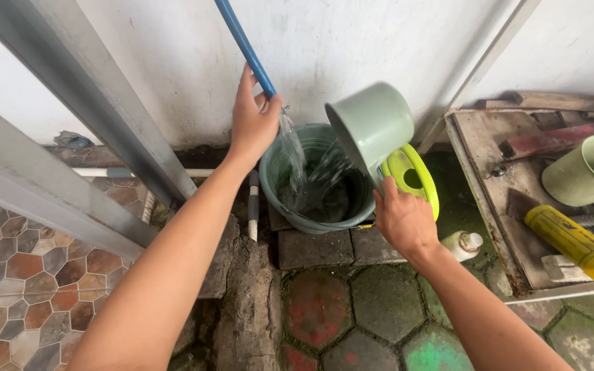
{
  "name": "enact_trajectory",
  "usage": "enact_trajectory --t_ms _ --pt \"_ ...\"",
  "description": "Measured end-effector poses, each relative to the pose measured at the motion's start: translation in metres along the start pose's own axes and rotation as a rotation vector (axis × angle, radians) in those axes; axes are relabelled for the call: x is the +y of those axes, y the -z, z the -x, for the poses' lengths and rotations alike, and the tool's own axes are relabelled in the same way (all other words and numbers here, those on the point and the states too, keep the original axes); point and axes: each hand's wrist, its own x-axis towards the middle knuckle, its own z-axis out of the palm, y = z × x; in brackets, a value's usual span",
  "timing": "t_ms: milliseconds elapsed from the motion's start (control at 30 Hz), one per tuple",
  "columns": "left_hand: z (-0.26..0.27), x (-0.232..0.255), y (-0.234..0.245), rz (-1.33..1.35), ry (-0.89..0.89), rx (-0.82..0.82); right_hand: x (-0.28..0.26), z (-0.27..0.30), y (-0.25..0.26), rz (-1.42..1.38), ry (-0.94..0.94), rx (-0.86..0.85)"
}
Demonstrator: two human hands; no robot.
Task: Filling a ladle with water and liquid fertilizer to water a potted plant
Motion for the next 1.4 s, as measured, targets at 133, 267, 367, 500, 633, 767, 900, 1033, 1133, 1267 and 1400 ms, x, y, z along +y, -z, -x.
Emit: enact_trajectory --t_ms 133,267,367,500,633,767,900,1033,1133,1267,1400 --pt "-0.004 -0.002 0.004 -0.064 -0.004 -0.002 0.015 0.001 -0.014 0.041 0.116 0.151" --pt "0.002 0.004 0.006 -0.226 -0.064 0.012 0.009 0.005 0.001 0.033 0.079 0.092" --pt "0.005 0.002 0.007 -0.309 -0.087 0.015 0.004 0.009 0.018 -0.035 0.004 0.03" --pt "0.007 0.01 0.009 -0.337 -0.035 -0.002 0.01 0.007 0.03 -0.14 -0.198 -0.04" --pt "0.006 0.009 0.007 -0.311 -0.065 -0.014 0.016 0.006 0.048 -0.23 -0.393 -0.083" --pt "0.007 0.015 0.004 -0.275 -0.068 -0.05 0.049 0.004 0.041 -0.08 -0.454 0.024" --pt "0.006 0.013 0.002 -0.234 -0.076 -0.066 0.064 0.005 0.035 0.063 -0.418 0.02" --pt "0.006 0.015 0.001 -0.232 -0.071 -0.066 0.071 0.004 0.025 0.023 -0.406 0.007" --pt "0.007 0.016 0.0 -0.229 -0.053 -0.074 0.068 0.004 0.024 0.005 -0.379 0.052" --pt "0.007 0.025 -0.001 -0.126 -0.048 -0.205 0.048 0.003 0.024 -0.31 -0.268 -0.022" --pt "0.008 0.043 -0.006 0.216 -0.078 -0.403 -0.002 0.008 0.042 -0.829 -0.322 -0.184"
